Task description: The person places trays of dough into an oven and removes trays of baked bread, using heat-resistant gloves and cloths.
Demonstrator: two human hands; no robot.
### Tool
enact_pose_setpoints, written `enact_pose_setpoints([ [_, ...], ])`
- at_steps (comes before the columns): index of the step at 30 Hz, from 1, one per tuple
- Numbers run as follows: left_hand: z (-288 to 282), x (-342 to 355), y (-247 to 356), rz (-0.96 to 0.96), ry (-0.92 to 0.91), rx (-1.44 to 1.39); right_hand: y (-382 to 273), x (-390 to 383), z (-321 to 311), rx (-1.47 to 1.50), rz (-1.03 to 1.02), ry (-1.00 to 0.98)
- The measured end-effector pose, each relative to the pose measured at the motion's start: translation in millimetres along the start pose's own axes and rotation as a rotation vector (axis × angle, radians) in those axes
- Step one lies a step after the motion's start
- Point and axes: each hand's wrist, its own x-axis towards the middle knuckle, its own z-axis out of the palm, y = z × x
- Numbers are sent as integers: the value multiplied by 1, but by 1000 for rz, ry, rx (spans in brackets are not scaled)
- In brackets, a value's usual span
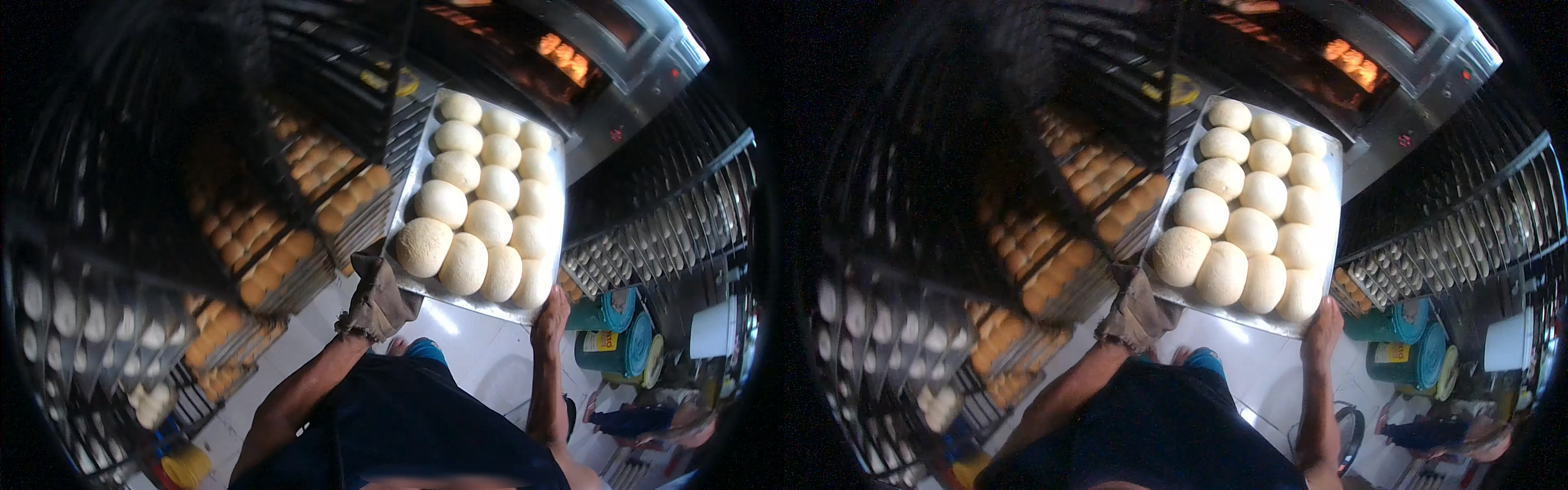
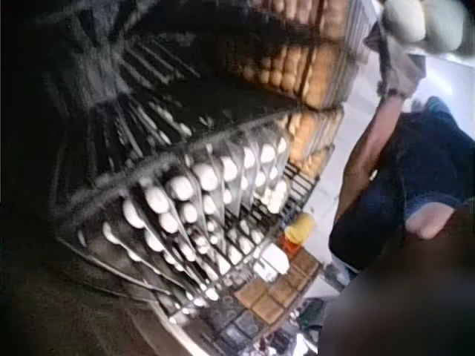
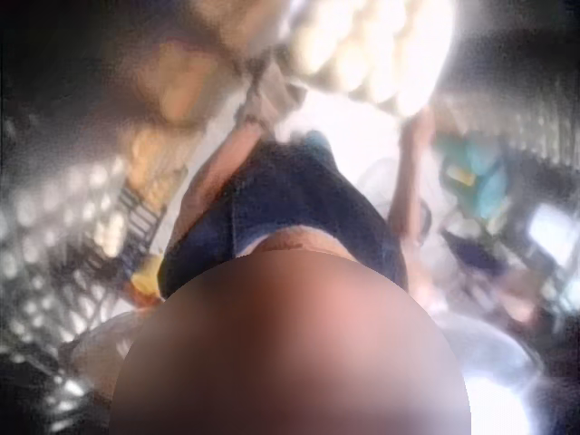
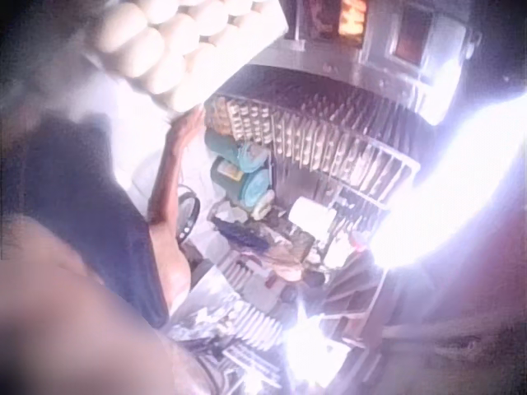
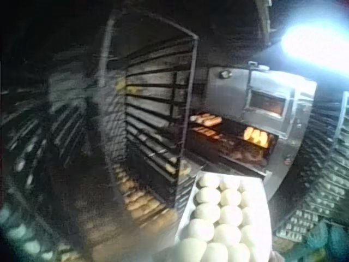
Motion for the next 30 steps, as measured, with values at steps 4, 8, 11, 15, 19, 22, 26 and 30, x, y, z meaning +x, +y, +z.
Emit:
enact_pose_setpoints([
  [4,26,131,-6,54,-86,241,37,130,17,-76,-92,3],
  [8,46,264,-13,103,-210,686,29,271,64,108,101,-53],
  [11,58,368,-7,-110,-157,534,88,393,89,-157,-157,-52],
  [15,49,500,-7,-76,-184,744,87,522,163,113,-84,-39],
  [19,74,630,-68,-75,10,531,52,620,212,271,47,-22],
  [22,95,724,-106,-40,66,479,73,705,259,370,108,67],
  [26,114,835,-148,207,58,672,93,800,323,271,156,82],
  [30,142,938,-157,388,103,648,145,888,370,247,35,320],
])
